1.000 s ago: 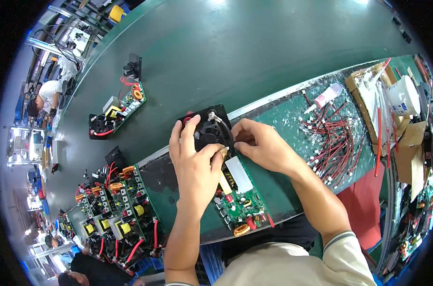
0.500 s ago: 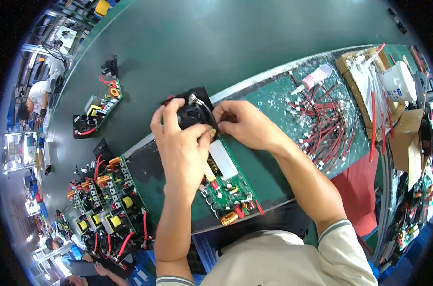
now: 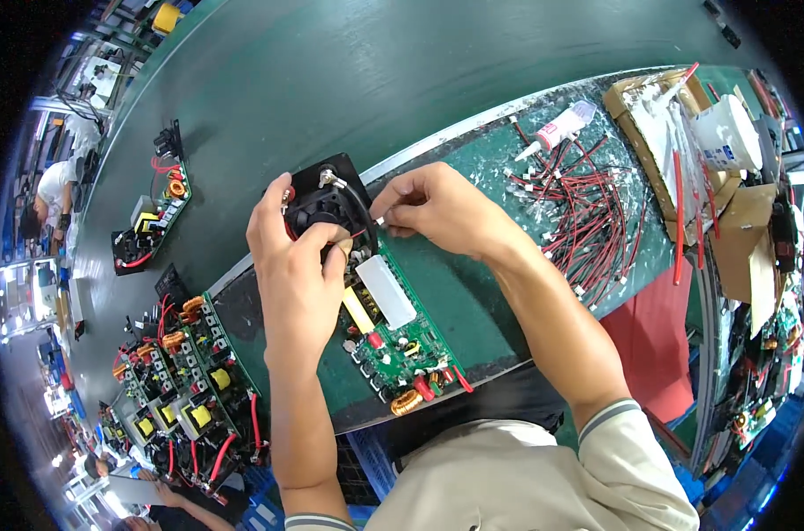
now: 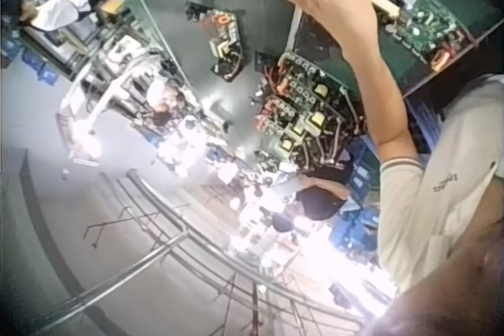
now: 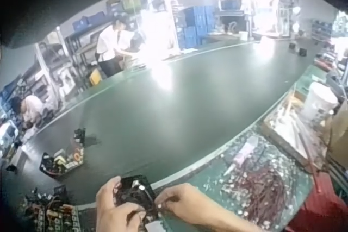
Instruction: Assembling components and applying thermal paste to circuit boards on a factory production line.
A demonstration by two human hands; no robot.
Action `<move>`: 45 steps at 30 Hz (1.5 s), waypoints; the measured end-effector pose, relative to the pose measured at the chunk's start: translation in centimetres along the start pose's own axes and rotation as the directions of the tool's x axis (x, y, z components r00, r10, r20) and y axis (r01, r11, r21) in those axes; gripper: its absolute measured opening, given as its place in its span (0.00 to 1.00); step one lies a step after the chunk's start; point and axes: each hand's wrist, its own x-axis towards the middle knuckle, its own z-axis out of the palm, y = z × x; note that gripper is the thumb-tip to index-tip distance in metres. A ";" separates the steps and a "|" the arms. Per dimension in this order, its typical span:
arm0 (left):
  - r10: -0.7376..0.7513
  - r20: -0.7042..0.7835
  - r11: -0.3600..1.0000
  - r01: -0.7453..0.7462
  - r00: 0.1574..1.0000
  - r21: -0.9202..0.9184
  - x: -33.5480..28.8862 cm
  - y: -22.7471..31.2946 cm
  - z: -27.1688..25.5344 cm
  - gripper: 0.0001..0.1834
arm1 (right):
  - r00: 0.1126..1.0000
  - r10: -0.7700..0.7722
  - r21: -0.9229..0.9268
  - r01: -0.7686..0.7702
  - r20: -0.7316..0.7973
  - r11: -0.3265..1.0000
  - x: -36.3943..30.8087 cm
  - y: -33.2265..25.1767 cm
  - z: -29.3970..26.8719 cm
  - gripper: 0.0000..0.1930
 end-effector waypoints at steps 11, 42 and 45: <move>0.058 -0.096 0.997 -0.053 0.994 0.056 0.2 -0.1 0.8 0.07 | 0.935 -0.340 -0.480 0.254 -0.099 0.839 -1.3 -1.1 1.2 0.09; 0.166 0.294 0.986 -0.168 0.941 -0.020 4.0 -0.4 -3.1 0.54 | 0.935 -0.326 -0.476 0.226 -0.137 0.850 -0.6 -0.3 2.1 0.07; 0.144 0.383 0.972 -0.203 0.913 0.118 3.0 1.7 -3.4 0.57 | 0.965 -0.243 -0.398 0.186 -0.097 0.898 -0.4 0.1 1.5 0.07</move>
